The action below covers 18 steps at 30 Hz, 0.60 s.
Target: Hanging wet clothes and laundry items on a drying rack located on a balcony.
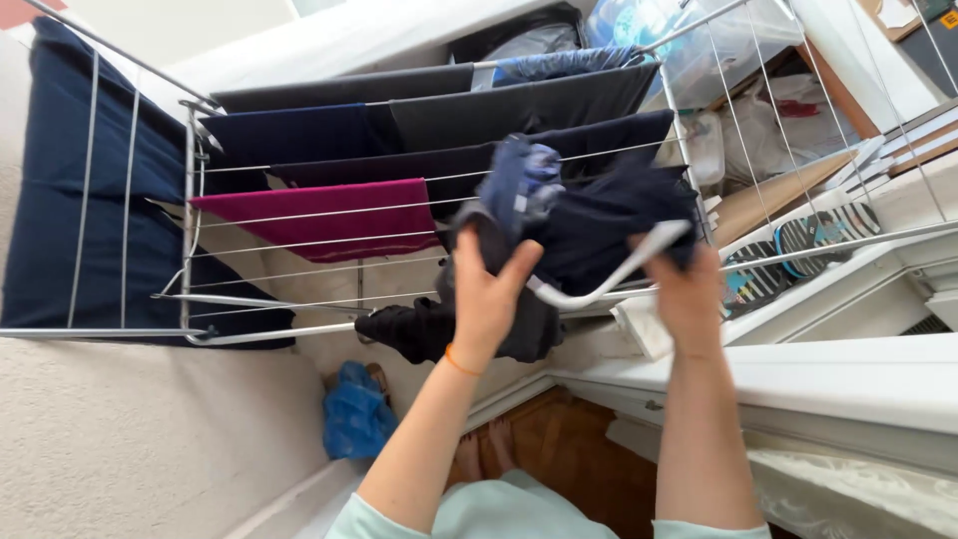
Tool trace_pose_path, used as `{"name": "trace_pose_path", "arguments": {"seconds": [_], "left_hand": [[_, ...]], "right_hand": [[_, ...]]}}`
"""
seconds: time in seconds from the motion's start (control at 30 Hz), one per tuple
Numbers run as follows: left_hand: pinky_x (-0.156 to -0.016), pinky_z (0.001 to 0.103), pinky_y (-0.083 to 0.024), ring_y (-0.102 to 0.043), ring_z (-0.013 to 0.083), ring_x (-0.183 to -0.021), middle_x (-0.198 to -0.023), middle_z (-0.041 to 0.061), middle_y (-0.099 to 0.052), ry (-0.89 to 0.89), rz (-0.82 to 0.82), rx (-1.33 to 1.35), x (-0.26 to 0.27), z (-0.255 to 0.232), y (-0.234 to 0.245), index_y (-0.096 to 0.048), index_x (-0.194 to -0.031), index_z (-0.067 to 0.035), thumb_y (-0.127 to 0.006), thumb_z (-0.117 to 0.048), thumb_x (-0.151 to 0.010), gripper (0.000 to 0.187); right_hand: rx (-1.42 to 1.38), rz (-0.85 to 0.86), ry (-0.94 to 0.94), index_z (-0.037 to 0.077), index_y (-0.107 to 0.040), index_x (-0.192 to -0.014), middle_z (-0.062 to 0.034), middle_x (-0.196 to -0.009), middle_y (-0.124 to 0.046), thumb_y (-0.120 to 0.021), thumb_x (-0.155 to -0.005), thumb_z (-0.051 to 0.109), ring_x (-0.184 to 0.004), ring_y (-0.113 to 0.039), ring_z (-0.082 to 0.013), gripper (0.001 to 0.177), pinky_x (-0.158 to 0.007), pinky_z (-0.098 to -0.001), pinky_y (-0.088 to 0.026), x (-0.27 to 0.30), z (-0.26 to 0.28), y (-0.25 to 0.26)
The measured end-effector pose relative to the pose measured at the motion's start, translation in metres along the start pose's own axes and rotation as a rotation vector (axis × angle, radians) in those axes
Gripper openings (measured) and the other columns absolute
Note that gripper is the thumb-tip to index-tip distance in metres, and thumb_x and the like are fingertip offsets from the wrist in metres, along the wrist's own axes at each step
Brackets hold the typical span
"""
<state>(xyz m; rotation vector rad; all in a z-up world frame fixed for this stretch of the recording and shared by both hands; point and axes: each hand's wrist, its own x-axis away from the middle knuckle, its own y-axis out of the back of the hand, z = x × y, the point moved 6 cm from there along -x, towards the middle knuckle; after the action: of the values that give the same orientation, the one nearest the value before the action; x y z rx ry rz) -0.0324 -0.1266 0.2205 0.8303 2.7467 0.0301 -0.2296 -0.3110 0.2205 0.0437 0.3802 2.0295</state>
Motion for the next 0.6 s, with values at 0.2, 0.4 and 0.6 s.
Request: {"name": "trace_pose_path", "arguments": {"seconds": [0.2, 0.4, 0.6], "left_hand": [[-0.115, 0.043, -0.037, -0.051, 0.0398, -0.13, -0.137, 0.026, -0.056, -0.283, -0.187, -0.171, -0.047, 0.01, -0.018, -0.047, -0.141, 0.008, -0.082, -0.037, -0.09, 0.076], [-0.126, 0.04, -0.034, -0.049, 0.0334, -0.148, -0.154, 0.02, -0.054, -0.109, 0.246, -0.066, -0.009, 0.052, -0.047, -0.047, -0.153, 0.002, -0.059, -0.046, -0.111, 0.065], [-0.102, 0.033, -0.052, -0.06, 0.0149, -0.116, -0.127, 0.008, -0.058, 0.155, 0.576, 0.435, 0.06, -0.01, -0.009, -0.044, -0.151, 0.0, -0.074, -0.02, -0.094, 0.068]], "right_hand": [[-0.847, -0.153, 0.351, 0.003, -0.061, -0.141, -0.0107, -0.141, -0.064, -0.066, -0.113, 0.032, -0.132, -0.064, -0.0237, 0.041, -0.121, -0.0382, -0.045, 0.019, 0.06, 0.083], [-1.083, -0.115, -0.016, 0.002, -0.066, -0.128, -0.0142, -0.121, -0.071, -0.061, -0.099, 0.026, -0.11, -0.072, -0.0303, 0.038, -0.103, -0.0444, -0.061, -0.003, -0.029, 0.058], [-1.05, 0.255, -0.438, 0.001, -0.067, -0.117, -0.0132, -0.112, -0.073, -0.057, -0.096, 0.033, -0.101, -0.072, -0.0255, 0.04, -0.095, -0.0386, -0.059, 0.04, -0.074, -0.065]]}}
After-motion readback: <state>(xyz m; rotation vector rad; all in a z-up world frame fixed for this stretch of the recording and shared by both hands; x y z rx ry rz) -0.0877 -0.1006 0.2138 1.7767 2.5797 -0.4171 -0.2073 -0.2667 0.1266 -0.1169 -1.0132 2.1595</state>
